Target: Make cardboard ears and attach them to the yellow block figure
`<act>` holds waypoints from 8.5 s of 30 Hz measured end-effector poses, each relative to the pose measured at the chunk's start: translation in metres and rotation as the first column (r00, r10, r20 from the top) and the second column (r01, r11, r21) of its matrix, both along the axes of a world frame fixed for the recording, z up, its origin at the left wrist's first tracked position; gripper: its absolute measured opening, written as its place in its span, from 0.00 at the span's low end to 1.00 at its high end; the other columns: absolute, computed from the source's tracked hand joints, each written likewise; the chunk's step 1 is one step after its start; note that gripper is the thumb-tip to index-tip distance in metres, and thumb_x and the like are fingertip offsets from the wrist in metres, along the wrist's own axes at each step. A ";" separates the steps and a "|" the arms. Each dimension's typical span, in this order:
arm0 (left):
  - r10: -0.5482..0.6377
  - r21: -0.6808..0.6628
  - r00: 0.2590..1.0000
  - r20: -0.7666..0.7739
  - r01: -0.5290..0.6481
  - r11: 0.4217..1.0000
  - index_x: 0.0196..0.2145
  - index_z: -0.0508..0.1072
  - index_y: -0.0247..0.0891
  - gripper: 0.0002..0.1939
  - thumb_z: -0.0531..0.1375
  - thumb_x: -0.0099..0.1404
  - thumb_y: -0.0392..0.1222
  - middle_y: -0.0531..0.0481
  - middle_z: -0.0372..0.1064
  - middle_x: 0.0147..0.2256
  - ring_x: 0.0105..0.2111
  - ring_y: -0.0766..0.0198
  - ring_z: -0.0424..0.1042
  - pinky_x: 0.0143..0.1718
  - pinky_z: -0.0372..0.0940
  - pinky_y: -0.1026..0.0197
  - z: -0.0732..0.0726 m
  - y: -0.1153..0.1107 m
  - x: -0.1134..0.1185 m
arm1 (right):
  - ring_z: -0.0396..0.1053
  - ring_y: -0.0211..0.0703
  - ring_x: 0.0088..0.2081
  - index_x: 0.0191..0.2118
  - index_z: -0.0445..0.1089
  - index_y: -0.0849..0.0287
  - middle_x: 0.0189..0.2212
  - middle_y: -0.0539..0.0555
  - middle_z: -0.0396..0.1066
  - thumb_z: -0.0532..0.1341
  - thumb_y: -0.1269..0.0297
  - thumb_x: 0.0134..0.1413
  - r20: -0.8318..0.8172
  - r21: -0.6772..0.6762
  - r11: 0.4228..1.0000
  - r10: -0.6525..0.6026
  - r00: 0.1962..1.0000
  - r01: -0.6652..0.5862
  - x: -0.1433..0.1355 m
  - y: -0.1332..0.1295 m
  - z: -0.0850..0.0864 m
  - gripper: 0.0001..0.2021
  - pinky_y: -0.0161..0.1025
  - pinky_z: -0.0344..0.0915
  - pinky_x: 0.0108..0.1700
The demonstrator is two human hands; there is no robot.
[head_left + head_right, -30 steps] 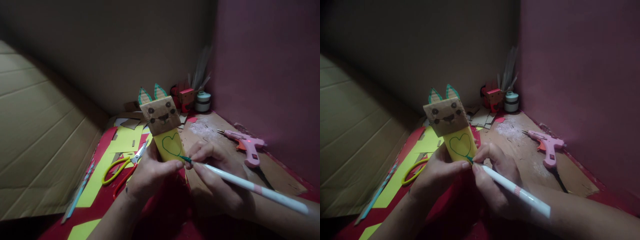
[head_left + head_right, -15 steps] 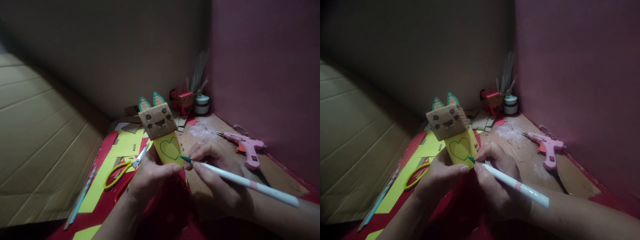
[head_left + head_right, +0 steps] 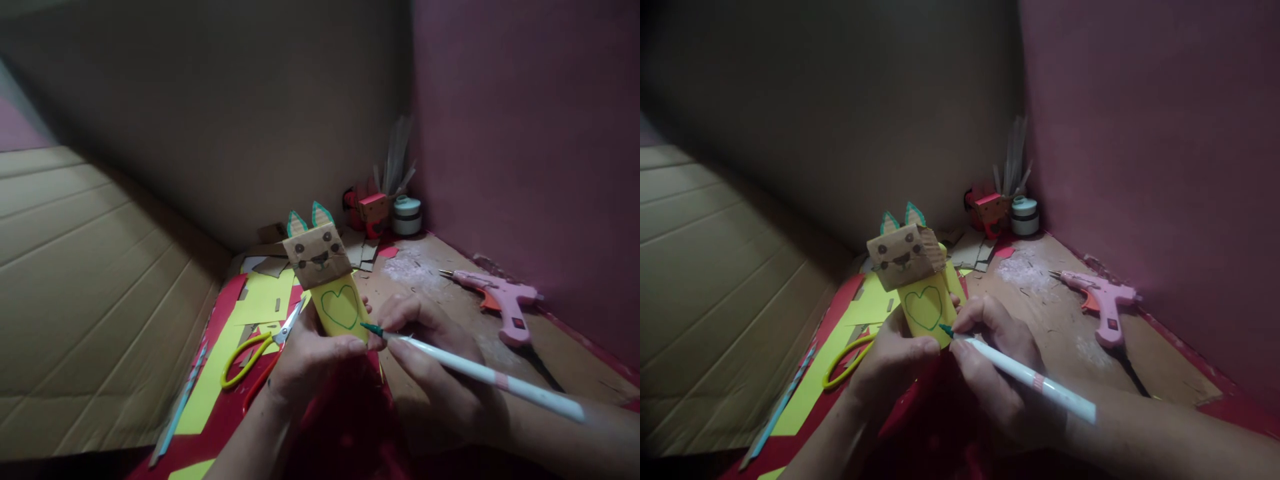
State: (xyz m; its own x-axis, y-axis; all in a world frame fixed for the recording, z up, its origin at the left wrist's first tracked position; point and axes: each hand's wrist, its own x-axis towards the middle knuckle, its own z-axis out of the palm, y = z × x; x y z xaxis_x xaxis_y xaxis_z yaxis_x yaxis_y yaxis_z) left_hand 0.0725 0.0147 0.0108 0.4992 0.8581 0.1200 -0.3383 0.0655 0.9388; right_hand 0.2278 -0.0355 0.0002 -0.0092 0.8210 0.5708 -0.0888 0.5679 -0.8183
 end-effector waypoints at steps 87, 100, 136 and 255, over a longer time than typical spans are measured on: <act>-0.139 0.021 0.990 0.037 0.138 0.990 0.36 0.74 0.32 0.15 0.68 0.49 0.33 0.48 0.70 0.32 0.31 0.64 0.68 0.34 0.63 0.63 -0.008 0.005 -0.001 | 0.63 0.40 0.33 0.39 0.63 0.52 0.33 0.50 0.64 0.56 0.67 0.59 0.017 0.014 0.997 -0.073 0.997 0.073 0.002 0.006 0.000 0.03 0.39 0.62 0.34; -0.135 0.007 0.989 0.053 0.134 0.991 0.37 0.74 0.32 0.17 0.68 0.47 0.33 0.47 0.70 0.32 0.31 0.63 0.68 0.35 0.63 0.61 -0.006 0.004 0.001 | 0.64 0.43 0.35 0.37 0.62 0.53 0.34 0.52 0.65 0.55 0.66 0.59 0.026 0.021 0.998 -0.063 0.998 0.063 0.004 0.005 0.003 0.01 0.42 0.64 0.36; -0.168 0.043 0.986 0.016 0.167 0.985 0.38 0.73 0.34 0.17 0.68 0.48 0.33 0.46 0.73 0.33 0.34 0.57 0.73 0.37 0.66 0.61 -0.006 0.006 0.000 | 0.65 0.42 0.34 0.39 0.62 0.51 0.34 0.50 0.63 0.55 0.67 0.59 -0.003 0.020 0.999 -0.039 0.999 0.039 0.002 0.005 0.006 0.04 0.43 0.64 0.35; -0.196 0.066 0.979 -0.050 0.199 0.978 0.36 0.74 0.34 0.14 0.68 0.50 0.34 0.47 0.72 0.33 0.35 0.62 0.69 0.37 0.65 0.64 -0.004 0.006 -0.003 | 0.65 0.43 0.36 0.38 0.63 0.50 0.34 0.51 0.64 0.56 0.69 0.57 0.017 0.075 0.991 -0.110 0.994 0.109 0.003 0.007 -0.001 0.06 0.44 0.64 0.38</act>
State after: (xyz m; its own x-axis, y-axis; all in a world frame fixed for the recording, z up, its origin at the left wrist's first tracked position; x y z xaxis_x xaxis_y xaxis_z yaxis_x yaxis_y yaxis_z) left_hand 0.0698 0.0211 0.0067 0.6642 0.7320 0.1517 -0.2850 0.0603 0.9566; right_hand 0.2305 -0.0285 -0.0005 0.0659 0.7732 0.6307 -0.0060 0.6324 -0.7746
